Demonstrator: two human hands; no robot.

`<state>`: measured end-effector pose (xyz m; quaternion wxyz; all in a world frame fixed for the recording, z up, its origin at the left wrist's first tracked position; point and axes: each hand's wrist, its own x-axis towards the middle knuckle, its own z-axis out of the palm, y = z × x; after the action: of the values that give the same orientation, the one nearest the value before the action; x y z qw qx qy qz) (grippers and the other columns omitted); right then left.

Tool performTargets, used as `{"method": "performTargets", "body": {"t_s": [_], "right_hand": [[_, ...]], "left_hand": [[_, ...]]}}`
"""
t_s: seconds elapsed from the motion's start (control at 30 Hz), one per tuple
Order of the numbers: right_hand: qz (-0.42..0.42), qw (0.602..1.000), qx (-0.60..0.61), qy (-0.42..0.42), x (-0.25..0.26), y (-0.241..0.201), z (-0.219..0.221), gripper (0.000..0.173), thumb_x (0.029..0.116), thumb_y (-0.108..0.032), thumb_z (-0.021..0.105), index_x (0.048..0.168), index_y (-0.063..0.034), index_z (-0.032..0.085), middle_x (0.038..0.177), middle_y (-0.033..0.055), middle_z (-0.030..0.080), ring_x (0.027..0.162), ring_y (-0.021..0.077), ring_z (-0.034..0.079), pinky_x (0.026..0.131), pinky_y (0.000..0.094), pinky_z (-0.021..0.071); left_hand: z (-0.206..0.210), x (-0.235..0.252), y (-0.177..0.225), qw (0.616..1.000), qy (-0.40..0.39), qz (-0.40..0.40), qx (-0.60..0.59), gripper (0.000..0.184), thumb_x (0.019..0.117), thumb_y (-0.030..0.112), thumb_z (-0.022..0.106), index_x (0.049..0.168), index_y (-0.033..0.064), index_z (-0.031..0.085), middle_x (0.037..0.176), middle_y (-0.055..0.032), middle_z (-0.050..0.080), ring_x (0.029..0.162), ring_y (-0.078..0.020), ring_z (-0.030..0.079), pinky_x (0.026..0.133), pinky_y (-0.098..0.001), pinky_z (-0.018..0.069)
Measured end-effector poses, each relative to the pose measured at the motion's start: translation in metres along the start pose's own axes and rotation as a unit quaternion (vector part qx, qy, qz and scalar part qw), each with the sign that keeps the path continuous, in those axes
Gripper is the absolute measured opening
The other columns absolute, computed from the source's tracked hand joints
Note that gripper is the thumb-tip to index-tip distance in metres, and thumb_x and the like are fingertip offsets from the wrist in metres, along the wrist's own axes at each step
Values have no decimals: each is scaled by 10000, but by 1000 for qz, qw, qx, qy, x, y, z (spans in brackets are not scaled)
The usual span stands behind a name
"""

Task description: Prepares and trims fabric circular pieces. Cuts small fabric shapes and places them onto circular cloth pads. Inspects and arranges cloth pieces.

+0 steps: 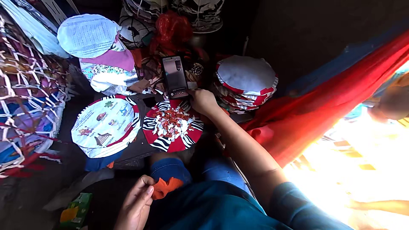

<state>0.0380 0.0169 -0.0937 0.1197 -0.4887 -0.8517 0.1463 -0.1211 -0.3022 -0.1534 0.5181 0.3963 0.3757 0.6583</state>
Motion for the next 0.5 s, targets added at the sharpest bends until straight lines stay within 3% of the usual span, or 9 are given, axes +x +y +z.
{"method": "performTargets", "body": {"t_s": [0.17, 0.27, 0.33, 0.37, 0.4, 0.5], "right_hand": [[12, 995, 79, 58, -4, 4, -10, 413, 1022, -120, 490, 1426, -92, 572, 1211, 237, 680, 1106, 448, 662, 889, 652, 509], [-20, 994, 78, 68, -29, 0, -38, 333, 1040, -174, 505, 1318, -62, 648, 1096, 220, 714, 1022, 424, 689, 852, 649, 519], [-84, 990, 93, 66, -64, -4, -60, 261, 1039, -196, 552, 1206, -43, 681, 888, 169, 689, 785, 342, 674, 704, 571, 537], [-140, 981, 115, 71, -85, -6, -66, 233, 1019, -192, 593, 1174, -45, 687, 773, 118, 653, 630, 260, 628, 581, 477, 533], [-197, 968, 143, 53, -103, -10, -72, 254, 991, -185, 632, 1192, -38, 682, 740, 79, 646, 565, 192, 603, 525, 407, 538], [-313, 921, 222, -68, -140, -29, -68, 461, 913, -288, 725, 1280, -20, 652, 875, 53, 712, 633, 105, 612, 577, 317, 541]], "left_hand": [[3, 1, 4, 1000, -4, 18, 8, 138, 1006, 280, 625, 1075, 204, 717, 963, 86, 711, 889, 13, 675, 819, -177, 566], [8, 4, 10, 999, -4, 28, 40, 134, 1008, 295, 625, 1079, 217, 707, 963, 91, 701, 880, 15, 669, 803, -174, 566], [15, 6, 13, 996, -2, 33, 84, 116, 1013, 293, 617, 1079, 234, 692, 967, 109, 688, 872, 25, 657, 789, -163, 560], [19, 8, 14, 994, -5, 39, 106, 108, 1016, 286, 612, 1077, 233, 684, 975, 115, 688, 879, 26, 653, 796, -161, 555], [23, 10, 15, 991, -13, 43, 126, 106, 1021, 285, 604, 1077, 230, 675, 988, 121, 688, 892, 27, 650, 808, -163, 550], [35, 20, 19, 984, -58, 61, 154, 94, 1032, 259, 591, 1088, 213, 650, 992, 141, 675, 913, 44, 639, 825, -156, 542]]}}
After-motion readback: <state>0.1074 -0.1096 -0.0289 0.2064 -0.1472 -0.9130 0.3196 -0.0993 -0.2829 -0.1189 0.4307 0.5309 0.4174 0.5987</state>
